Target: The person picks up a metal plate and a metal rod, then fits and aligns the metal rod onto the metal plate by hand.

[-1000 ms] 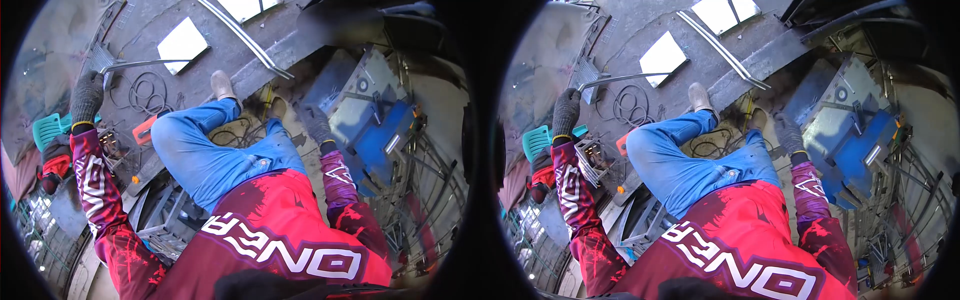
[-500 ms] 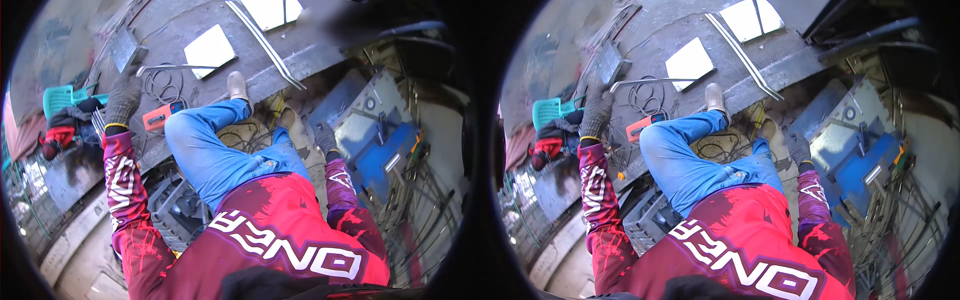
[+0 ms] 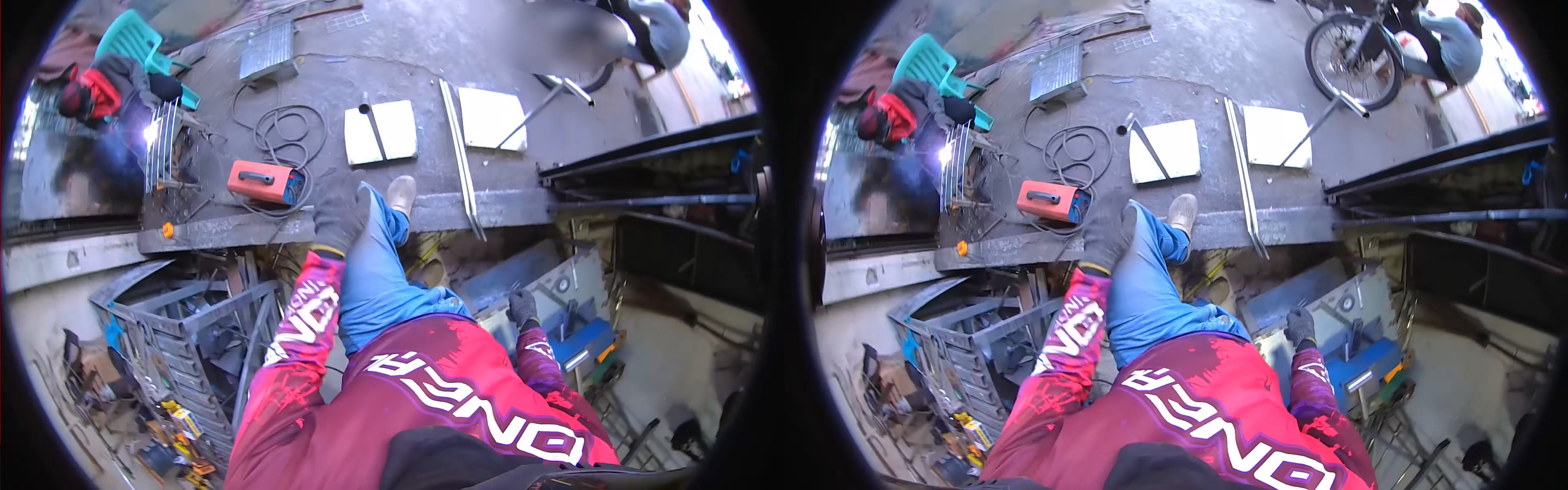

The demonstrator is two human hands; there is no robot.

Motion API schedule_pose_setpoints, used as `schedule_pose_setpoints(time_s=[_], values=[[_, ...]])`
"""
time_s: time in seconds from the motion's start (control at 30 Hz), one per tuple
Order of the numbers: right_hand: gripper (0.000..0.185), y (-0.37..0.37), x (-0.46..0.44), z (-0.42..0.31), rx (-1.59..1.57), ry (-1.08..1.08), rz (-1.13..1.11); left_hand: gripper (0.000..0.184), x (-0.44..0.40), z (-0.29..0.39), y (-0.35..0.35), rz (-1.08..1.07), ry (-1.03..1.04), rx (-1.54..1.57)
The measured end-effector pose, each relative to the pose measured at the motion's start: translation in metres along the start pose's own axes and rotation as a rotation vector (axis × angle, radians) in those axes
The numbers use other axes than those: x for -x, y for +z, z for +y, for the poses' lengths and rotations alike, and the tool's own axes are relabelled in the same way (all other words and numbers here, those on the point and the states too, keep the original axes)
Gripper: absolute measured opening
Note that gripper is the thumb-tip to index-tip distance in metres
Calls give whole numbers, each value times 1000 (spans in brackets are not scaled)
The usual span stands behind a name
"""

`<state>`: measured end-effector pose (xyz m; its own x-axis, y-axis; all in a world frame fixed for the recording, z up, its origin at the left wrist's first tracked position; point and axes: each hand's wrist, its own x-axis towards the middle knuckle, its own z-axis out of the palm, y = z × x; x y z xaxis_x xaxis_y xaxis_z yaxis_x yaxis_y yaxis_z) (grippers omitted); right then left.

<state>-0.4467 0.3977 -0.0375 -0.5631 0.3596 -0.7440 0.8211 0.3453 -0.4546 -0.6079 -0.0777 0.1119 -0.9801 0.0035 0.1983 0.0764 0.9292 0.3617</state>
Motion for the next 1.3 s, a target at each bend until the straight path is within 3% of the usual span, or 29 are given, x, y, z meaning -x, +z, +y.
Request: schedule_pose_setpoints(time_s=[0.13, 0.2, 0.4, 0.73, 0.87, 0.93, 1.0, 1.07, 1.2, 1.27, 1.3], values=[[25, 1, -33, 16, 111, -4, -70, 36, 6, 0, -5, -1, -161, 129], [23, 11, -57, 18, 168, -244, -75, 38, 5, 4, -24, -131, -304, 108], [19, 30, 6, -71, 4, -163, -178, 37, 31, -18, -9, -49, -287, 117], [18, 14, -7, -25, 72, -155, -157, 34, 41, -13, -4, -62, -339, 148], [23, 0, -4, -8, 27, -104, -126, 42, 21, -9, -10, -93, -288, 209], [25, -4, -2, -2, -2, -85, -115, 52, -7, 5, -30, 13, -246, 225], [26, -6, 0, 6, -24, -49, -105, 51, -38, 9, -39, 300, -84, 260], [25, -4, -3, 12, -76, -28, -102, 54, -68, 31, -72, 330, -37, 424], [26, 6, 3, 17, -88, -33, -103, 49, -116, 45, -88, 368, 97, 363], [26, 10, 13, 11, -107, -6, -109, 35, -141, 42, -80, 224, 118, 428], [26, 11, 17, 10, -93, -15, -107, 35, -158, 20, -55, 343, 363, 237]])
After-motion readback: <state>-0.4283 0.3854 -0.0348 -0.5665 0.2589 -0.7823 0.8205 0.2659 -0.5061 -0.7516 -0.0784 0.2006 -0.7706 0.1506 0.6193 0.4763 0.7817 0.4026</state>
